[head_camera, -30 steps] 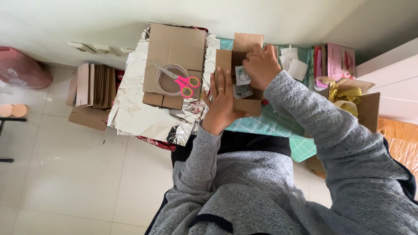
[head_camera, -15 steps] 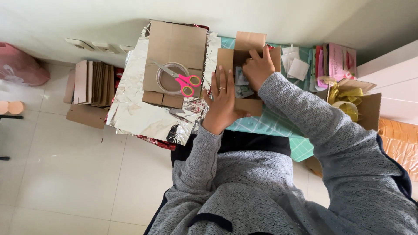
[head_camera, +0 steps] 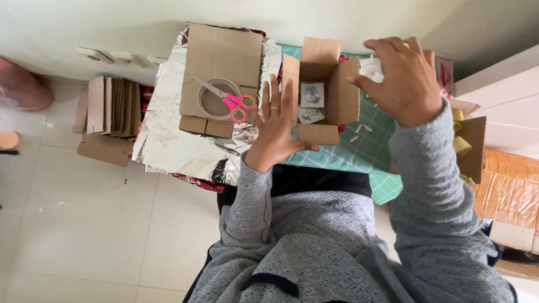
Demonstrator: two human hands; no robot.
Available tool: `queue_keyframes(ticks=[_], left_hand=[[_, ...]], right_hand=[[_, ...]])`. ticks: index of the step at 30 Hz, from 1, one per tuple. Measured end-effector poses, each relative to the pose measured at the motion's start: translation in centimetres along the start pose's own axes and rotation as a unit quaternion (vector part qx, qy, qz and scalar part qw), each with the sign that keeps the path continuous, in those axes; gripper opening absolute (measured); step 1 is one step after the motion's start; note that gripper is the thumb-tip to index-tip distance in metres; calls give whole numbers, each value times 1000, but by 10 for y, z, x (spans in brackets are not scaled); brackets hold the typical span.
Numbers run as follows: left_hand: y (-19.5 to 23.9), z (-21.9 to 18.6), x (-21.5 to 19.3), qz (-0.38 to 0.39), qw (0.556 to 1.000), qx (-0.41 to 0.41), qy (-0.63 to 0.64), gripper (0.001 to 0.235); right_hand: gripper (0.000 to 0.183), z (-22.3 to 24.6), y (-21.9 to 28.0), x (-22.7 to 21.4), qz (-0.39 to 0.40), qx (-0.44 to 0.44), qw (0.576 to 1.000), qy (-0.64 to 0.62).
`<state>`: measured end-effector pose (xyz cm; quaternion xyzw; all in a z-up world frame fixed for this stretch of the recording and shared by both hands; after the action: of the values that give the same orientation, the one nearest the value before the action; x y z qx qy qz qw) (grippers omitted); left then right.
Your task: Assembling a small cardboard box by folding cardboard pieces and securing them with tape cut using scissors.
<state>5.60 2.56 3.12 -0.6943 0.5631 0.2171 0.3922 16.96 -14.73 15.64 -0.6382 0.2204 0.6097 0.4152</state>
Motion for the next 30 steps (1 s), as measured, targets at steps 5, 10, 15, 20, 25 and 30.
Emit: queue_keyframes(ticks=[5,10,15,20,25,30], left_hand=[[-2,1,3,2,1000,19,-6,151],[-2,8,9,10,999,13,-46,163],[-2,6,17,35,999,11,3,166],[0,10,16,34,997,6,65,145],[0,13,16,12,997,3,78,136],[-4,6,3,-83,995,13,59,112]], right_hand=[[77,-13,36,40,-11,71,991,-109],[77,-23,18,88,-73,69,976,-194],[55,-39,-12,108,-136,76,954,-255],[39,-39,-28,117,-138,77,921,-356],[34,-53,-37,134,-130,103,892,-420],[35,-50,-38,136,-89,114,888,-436]])
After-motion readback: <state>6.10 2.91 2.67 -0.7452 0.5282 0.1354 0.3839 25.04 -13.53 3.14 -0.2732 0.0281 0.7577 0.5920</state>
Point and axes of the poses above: each hand's wrist, its own y-axis away from the middle knuckle, its own x-axis out of the palm, z = x × y, the point moved 7 cm from there along -y, towards the middle knuckle, and after that the axes turned 8 degrees about -z, right-handed, at the moved point
